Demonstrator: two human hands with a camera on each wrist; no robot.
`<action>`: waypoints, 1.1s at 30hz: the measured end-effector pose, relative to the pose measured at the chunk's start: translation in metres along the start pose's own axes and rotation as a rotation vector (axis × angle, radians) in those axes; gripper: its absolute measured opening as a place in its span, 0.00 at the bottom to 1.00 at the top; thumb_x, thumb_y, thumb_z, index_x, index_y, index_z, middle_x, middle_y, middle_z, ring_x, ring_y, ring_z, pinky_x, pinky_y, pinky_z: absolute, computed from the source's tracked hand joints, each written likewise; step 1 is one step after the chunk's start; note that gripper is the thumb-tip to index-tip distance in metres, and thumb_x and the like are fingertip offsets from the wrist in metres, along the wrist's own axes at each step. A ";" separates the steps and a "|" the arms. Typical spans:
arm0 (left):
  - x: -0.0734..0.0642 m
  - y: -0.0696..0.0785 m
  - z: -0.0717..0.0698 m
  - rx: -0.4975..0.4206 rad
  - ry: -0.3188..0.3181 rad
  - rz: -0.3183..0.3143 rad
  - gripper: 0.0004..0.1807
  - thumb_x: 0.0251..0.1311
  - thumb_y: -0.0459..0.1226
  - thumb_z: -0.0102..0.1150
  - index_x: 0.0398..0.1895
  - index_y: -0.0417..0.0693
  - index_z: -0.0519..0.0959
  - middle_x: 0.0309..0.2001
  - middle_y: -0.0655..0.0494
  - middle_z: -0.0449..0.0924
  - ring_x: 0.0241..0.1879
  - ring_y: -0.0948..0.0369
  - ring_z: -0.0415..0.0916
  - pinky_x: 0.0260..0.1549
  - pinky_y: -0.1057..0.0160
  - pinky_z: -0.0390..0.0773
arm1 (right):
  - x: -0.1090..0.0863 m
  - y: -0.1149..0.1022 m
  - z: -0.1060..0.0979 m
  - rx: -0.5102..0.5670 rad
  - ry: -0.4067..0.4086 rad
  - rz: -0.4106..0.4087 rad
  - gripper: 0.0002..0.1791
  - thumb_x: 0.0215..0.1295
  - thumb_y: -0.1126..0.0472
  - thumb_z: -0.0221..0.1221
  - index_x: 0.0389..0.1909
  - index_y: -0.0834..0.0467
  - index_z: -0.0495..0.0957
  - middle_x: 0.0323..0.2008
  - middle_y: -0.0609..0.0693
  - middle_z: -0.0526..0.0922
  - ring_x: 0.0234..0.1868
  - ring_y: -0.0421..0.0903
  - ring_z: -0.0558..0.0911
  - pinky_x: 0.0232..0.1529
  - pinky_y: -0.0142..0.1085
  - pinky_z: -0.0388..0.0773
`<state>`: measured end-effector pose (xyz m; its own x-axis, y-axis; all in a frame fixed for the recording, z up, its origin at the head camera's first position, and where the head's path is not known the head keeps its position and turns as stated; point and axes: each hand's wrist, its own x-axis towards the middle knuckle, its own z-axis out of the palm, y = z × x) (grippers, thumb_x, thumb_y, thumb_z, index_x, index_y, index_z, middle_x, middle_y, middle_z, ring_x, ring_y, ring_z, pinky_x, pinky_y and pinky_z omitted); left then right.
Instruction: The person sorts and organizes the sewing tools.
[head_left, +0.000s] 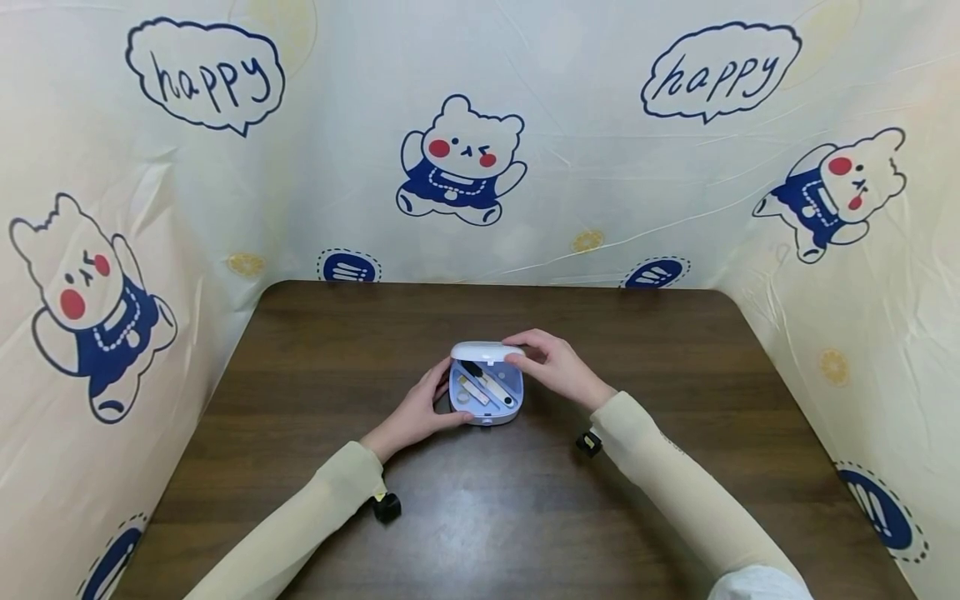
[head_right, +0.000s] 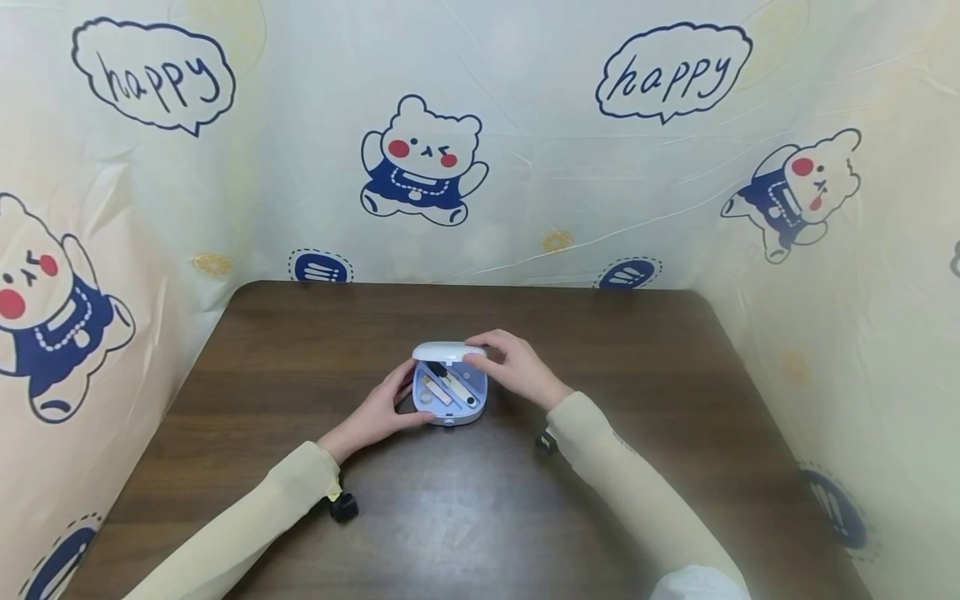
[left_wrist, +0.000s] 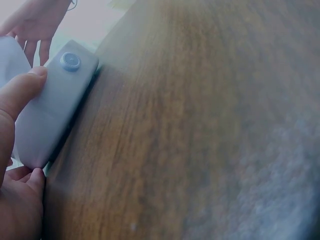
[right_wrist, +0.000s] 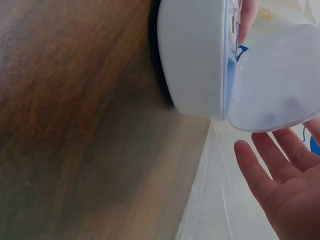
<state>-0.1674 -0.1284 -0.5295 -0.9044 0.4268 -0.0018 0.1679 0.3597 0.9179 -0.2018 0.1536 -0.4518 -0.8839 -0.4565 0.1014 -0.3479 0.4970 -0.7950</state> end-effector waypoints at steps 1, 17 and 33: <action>0.000 0.000 0.000 0.000 0.001 -0.006 0.60 0.58 0.43 0.78 0.84 0.40 0.47 0.81 0.38 0.49 0.79 0.47 0.57 0.73 0.52 0.65 | 0.000 0.000 0.001 -0.003 0.001 -0.009 0.18 0.74 0.52 0.65 0.60 0.53 0.83 0.57 0.50 0.83 0.53 0.47 0.82 0.57 0.46 0.84; 0.001 -0.002 0.000 0.011 0.007 0.002 0.58 0.57 0.42 0.79 0.82 0.38 0.51 0.79 0.36 0.53 0.78 0.47 0.58 0.73 0.55 0.65 | -0.007 0.003 0.004 -0.038 -0.013 -0.104 0.20 0.68 0.57 0.70 0.60 0.55 0.84 0.60 0.52 0.82 0.56 0.48 0.81 0.59 0.48 0.82; 0.001 -0.001 0.000 0.023 0.009 0.014 0.56 0.57 0.42 0.79 0.82 0.40 0.53 0.78 0.37 0.56 0.78 0.47 0.59 0.72 0.55 0.66 | -0.013 0.002 0.006 -0.097 -0.049 -0.104 0.25 0.66 0.54 0.72 0.62 0.55 0.83 0.63 0.53 0.80 0.64 0.52 0.79 0.66 0.52 0.78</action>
<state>-0.1689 -0.1286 -0.5307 -0.9054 0.4244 0.0151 0.1897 0.3724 0.9085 -0.1890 0.1560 -0.4583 -0.8263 -0.5431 0.1490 -0.4672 0.5133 -0.7199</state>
